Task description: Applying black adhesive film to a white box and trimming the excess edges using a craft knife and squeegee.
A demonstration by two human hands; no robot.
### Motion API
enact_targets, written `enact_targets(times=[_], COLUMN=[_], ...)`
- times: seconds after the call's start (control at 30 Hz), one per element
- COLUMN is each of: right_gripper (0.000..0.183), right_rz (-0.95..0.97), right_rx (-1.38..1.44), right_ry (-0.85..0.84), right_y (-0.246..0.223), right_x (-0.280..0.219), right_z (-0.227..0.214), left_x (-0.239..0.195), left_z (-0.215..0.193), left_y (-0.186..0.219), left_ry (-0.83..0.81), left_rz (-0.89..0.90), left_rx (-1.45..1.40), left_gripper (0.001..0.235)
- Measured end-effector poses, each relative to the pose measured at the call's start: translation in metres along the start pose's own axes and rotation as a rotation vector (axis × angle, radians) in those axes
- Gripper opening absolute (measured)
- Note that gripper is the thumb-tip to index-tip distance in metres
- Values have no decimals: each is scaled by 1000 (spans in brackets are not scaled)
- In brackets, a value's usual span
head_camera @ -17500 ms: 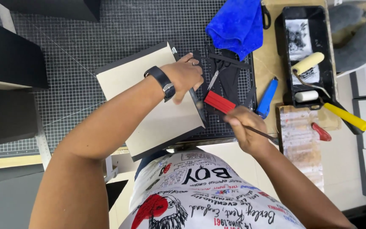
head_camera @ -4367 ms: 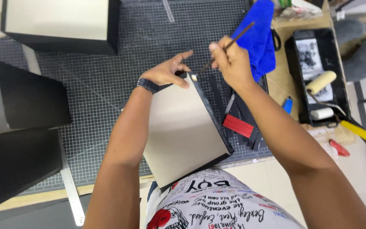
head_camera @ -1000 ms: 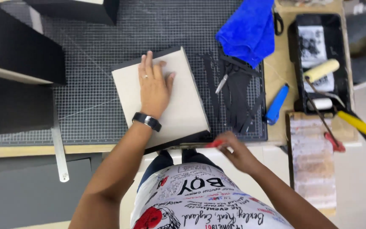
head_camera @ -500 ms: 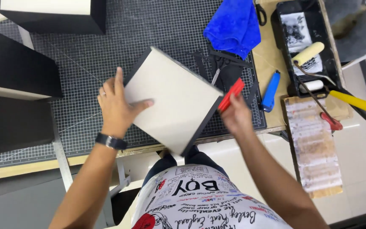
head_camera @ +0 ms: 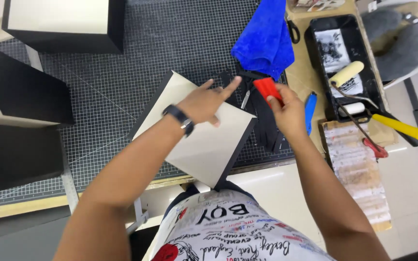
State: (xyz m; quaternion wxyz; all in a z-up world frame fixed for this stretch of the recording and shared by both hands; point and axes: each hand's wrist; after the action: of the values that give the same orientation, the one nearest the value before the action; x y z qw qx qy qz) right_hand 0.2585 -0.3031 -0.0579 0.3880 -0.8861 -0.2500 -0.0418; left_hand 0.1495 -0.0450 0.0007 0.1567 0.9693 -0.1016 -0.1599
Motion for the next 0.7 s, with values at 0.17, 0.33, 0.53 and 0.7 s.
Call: enact_targets(times=[0.17, 0.33, 0.53, 0.7], right_gripper=[21, 29, 42, 38], right_rz=[-408, -586, -603, -556], right_rx=[-223, -209, -368, -106], right_ry=[34, 68, 77, -34], right_y=[-30, -60, -76, -84], right_x=[-15, -27, -64, -54], right_z=[6, 20, 14, -15], left_x=[-34, -46, -54, -53], left_z=[8, 29, 35, 44], left_y=[-3, -1, 6, 4], left_ry=[73, 143, 225, 342], left_rz=[-6, -4, -26, -1], left_rx=[0, 7, 42, 30], left_gripper=[105, 85, 79, 74])
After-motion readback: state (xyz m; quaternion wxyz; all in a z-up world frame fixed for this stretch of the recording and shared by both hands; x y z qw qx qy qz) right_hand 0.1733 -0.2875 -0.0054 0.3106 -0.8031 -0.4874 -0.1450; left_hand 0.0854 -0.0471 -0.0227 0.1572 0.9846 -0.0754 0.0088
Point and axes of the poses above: each hand's wrist, its own x-axis towards the middle knuckle, its own z-axis out of the palm, y = z × x, and after that the axes turned 2 degrees about y, right-handed
